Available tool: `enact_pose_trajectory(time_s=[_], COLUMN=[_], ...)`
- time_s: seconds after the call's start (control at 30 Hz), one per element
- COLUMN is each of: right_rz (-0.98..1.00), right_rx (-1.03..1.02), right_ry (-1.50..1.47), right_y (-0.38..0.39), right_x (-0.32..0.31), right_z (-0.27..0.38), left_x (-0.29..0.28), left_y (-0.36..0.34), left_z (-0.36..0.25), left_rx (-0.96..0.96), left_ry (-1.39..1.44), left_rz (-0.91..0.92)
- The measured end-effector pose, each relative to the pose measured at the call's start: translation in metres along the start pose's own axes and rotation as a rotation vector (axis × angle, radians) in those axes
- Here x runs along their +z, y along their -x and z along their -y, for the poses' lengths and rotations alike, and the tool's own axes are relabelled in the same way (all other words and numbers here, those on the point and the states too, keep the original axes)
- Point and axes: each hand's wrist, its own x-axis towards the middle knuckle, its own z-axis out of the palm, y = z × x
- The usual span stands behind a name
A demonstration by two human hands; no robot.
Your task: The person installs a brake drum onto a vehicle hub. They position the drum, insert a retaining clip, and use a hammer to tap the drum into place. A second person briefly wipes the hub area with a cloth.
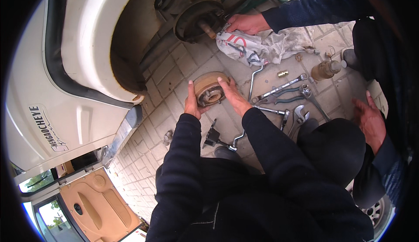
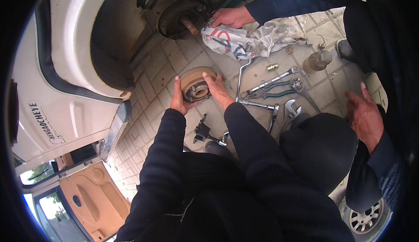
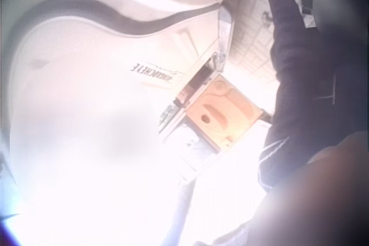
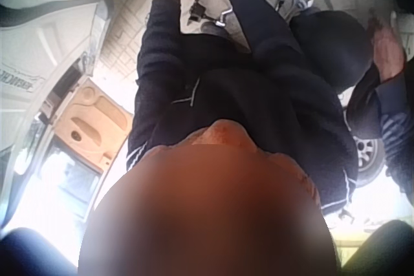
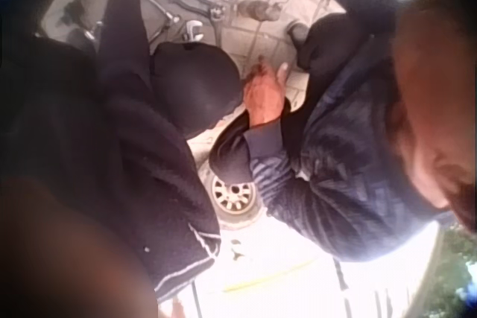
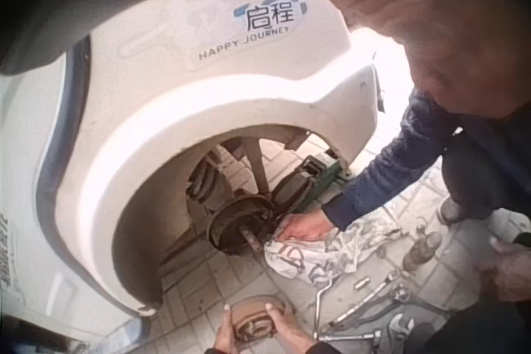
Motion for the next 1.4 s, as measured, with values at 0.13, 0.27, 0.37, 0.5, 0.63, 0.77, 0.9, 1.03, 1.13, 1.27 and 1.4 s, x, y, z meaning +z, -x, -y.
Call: enact_pose_trajectory(time_s=[0.13, 0.27, 0.37, 0.5, 0.63, 0.77, 0.9, 1.03, 1.13, 1.27, 1.4], right_rz=[-0.058, -0.136, -0.246, -0.135, -0.397, -0.065, 0.281, 0.311, 0.35, 0.288, -0.044], right_rx=[0.069, -0.034, -0.078, -0.287, -0.576, -0.226, 0.109, 0.127, 0.202, 0.245, -0.057], right_ry=[0.057, 0.32, 0.708, 0.53, 0.493, 0.251, 0.261, 0.261, 0.074, 0.172, 0.486], right_y=[-0.005, -0.001, 0.008, 0.005, -0.004, -0.019, -0.045, -0.063, -0.066, -0.064, -0.065], right_x=[0.004, 0.005, 0.007, 0.007, -0.003, -0.003, -0.018, -0.023, -0.011, 0.004, 0.014], right_z=[0.001, 0.02, 0.047, 0.104, 0.158, 0.197, 0.237, 0.248, 0.246, 0.246, 0.229], left_x=[-0.002, -0.002, -0.001, 0.0, 0.004, 0.008, 0.008, 0.01, 0.012, 0.013, 0.014], left_y=[-0.003, -0.004, -0.003, -0.003, -0.004, -0.002, 0.001, 0.003, 0.006, 0.01, 0.009], left_z=[0.001, 0.005, 0.008, 0.008, 0.007, 0.007, 0.008, 0.007, 0.005, 0.002, 0.001], left_rx=[-0.003, 0.007, 0.016, 0.012, 0.037, 0.06, 0.077, 0.09, 0.091, 0.09, 0.113], left_ry=[0.039, 0.098, 0.102, 0.056, 0.056, 0.119, 0.149, 0.159, 0.165, 0.197, 0.203], left_rz=[0.008, -0.021, -0.06, -0.1, -0.136, -0.174, -0.165, -0.17, -0.182, -0.211, -0.194])
